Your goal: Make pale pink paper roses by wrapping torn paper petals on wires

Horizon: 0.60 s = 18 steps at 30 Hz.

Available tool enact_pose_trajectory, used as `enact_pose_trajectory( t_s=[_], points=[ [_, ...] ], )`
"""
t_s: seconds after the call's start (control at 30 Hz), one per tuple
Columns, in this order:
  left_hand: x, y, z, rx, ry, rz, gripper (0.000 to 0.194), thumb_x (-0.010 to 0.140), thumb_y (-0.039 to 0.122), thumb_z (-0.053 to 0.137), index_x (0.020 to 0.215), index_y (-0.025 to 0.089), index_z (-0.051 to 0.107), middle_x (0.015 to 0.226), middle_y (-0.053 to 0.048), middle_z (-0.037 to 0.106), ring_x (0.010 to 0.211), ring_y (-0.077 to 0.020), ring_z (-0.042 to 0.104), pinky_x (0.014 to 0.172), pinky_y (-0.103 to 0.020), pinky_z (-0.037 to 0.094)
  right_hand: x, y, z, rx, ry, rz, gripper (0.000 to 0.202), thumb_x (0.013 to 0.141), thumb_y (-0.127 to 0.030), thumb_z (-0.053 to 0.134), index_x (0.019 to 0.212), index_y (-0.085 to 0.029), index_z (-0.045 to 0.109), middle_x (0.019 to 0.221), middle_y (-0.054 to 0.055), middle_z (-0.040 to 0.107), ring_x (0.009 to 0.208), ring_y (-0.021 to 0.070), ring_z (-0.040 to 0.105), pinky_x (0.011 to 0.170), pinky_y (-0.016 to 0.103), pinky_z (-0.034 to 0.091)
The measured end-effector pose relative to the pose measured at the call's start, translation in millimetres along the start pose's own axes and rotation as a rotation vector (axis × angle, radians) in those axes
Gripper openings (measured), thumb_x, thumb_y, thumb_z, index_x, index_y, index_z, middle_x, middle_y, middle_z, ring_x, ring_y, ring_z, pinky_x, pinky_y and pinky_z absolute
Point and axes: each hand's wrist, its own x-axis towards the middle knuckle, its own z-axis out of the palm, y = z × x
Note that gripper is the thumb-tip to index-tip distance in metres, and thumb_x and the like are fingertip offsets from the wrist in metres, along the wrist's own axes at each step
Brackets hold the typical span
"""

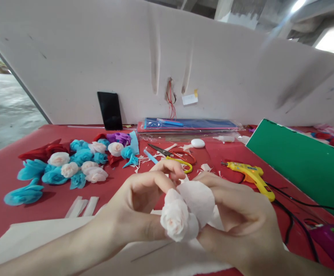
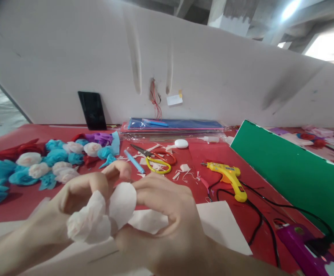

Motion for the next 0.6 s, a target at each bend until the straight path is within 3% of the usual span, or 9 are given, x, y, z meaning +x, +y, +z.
enact_pose_trajectory(
  t_s=[0.6],
  points=[
    [-1.7,-1.6,-2.9,0.065,-0.009,0.011,0.021,0.07,0.019,0.083,0.085,0.031,0.076,0.111,0.0,0.046,0.095,-0.0136,0.052,0.067,-0.015,0.047,-2.3,0.8,-1.6,-0.028,-0.008,-0.124,0.022,0.064,0.002,0.066,0.071,-0.019,0.069,0.068,-0.001,0.07,0.061,0.0122,0.065,0.064,0.024,0.055]
  ],
)
